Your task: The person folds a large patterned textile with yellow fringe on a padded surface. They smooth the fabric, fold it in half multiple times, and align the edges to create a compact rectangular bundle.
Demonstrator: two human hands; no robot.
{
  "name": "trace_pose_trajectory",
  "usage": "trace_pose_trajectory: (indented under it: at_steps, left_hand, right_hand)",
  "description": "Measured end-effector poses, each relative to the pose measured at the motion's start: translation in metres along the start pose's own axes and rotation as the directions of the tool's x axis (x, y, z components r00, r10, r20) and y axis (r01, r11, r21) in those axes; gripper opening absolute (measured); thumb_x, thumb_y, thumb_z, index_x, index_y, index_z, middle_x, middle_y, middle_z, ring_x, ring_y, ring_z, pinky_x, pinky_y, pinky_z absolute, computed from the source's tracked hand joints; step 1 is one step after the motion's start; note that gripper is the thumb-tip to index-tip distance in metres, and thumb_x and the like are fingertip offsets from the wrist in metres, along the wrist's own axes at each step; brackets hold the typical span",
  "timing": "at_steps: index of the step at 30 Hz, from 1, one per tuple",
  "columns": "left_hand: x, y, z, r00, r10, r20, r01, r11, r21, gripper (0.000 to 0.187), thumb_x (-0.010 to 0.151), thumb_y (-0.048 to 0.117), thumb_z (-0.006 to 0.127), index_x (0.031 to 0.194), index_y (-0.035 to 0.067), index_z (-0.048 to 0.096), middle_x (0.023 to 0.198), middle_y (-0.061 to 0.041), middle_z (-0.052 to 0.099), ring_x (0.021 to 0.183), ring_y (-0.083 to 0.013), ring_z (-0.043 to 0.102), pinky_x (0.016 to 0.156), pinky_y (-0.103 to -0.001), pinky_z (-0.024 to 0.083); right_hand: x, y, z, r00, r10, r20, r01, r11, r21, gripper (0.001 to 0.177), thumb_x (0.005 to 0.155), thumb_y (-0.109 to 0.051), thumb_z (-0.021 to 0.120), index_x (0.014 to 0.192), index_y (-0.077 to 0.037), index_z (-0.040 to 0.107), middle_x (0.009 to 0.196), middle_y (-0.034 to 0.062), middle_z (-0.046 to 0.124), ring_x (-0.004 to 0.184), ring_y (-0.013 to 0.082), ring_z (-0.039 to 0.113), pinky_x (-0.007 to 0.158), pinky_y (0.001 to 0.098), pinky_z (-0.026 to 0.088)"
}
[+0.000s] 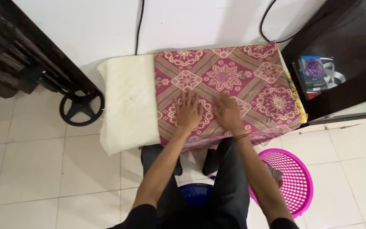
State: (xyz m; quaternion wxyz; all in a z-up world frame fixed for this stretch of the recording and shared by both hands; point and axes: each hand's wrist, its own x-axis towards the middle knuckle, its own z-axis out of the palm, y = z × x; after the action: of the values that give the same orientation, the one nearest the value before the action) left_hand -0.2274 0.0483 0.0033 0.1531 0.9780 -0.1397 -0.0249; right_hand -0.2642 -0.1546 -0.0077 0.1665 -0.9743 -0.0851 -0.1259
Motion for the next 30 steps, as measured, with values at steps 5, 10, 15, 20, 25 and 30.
trace_pose_trajectory:
  at_steps: [5, 10, 15, 20, 25, 30]
  left_hand:
    - [0.004, 0.002, -0.004, 1.0, -0.004, -0.01, 0.004, 0.996, 0.093, 0.07, 0.104, 0.059, 0.025, 0.164, 0.022, 0.024, 0.173, -0.011, 0.011, 0.16, -0.0307, 0.011, 0.124, -0.061, 0.0]
    - [0.008, -0.01, -0.02, 0.992, -0.129, 0.007, 0.129, 0.99, 0.064, 0.08, 0.099, 0.07, 0.025, 0.164, 0.023, 0.019, 0.172, -0.01, 0.008, 0.158, -0.0297, 0.007, 0.124, -0.057, -0.002]
    - [0.011, -0.007, -0.028, 0.962, -0.274, -0.001, 0.274, 0.962, 0.021, 0.086, 0.099, 0.071, 0.029, 0.164, 0.016, 0.016, 0.172, -0.015, 0.002, 0.156, -0.0406, -0.001, 0.122, -0.058, -0.005]
    - [0.038, 0.0, -0.011, 0.955, -0.295, -0.011, 0.295, 0.955, -0.01, 0.08, 0.099, 0.061, 0.038, 0.164, 0.017, 0.019, 0.17, -0.017, 0.005, 0.156, -0.0426, -0.001, 0.119, -0.064, -0.005]
    - [0.104, 0.003, 0.036, 0.998, -0.036, -0.044, 0.039, 0.997, 0.068, 0.066, 0.106, 0.05, 0.039, 0.163, 0.022, 0.024, 0.172, -0.012, 0.013, 0.159, -0.0339, 0.006, 0.124, -0.065, -0.003]
    - [0.154, -0.024, 0.048, 0.955, 0.057, -0.29, 0.011, 0.974, 0.227, 0.057, 0.113, 0.045, 0.036, 0.165, 0.026, 0.023, 0.173, -0.009, 0.015, 0.16, -0.0285, 0.01, 0.127, -0.064, -0.002]
  right_hand:
    - [0.012, -0.007, 0.012, 0.988, 0.001, 0.152, 0.015, 0.994, -0.105, 0.065, 0.105, -0.058, 0.032, 0.16, -0.024, 0.036, 0.168, 0.0136, 0.026, 0.154, 0.0325, 0.025, 0.124, 0.054, 0.014]
    - [-0.01, 0.082, -0.024, 0.998, 0.061, -0.007, -0.06, 0.922, -0.382, 0.075, 0.104, -0.066, 0.023, 0.164, -0.021, 0.026, 0.173, 0.01, 0.02, 0.158, 0.0272, 0.021, 0.125, 0.0543, 0.01]
    - [-0.013, 0.148, -0.07, 0.926, 0.371, 0.07, -0.342, 0.903, -0.26, 0.081, 0.101, -0.069, 0.018, 0.164, -0.019, 0.021, 0.169, 0.0167, 0.02, 0.156, 0.0333, 0.019, 0.124, 0.0572, 0.007]
    - [0.011, 0.114, -0.055, 0.913, 0.407, -0.008, -0.384, 0.856, -0.347, 0.088, 0.1, -0.07, 0.027, 0.162, -0.007, 0.022, 0.165, 0.0262, 0.025, 0.153, 0.04, 0.023, 0.122, 0.0561, 0.012]
    - [0.067, 0.035, 0.018, 0.996, -0.02, 0.088, 0.029, 0.994, -0.108, 0.064, 0.104, -0.045, 0.036, 0.16, -0.013, 0.035, 0.161, 0.0223, 0.037, 0.152, 0.0385, 0.028, 0.124, 0.0554, 0.02]
    - [0.144, 0.006, 0.062, 0.993, -0.036, 0.11, 0.04, 0.998, -0.04, 0.063, 0.106, -0.043, 0.024, 0.163, -0.017, 0.028, 0.17, 0.0127, 0.025, 0.158, 0.0313, 0.02, 0.127, 0.0513, 0.01]
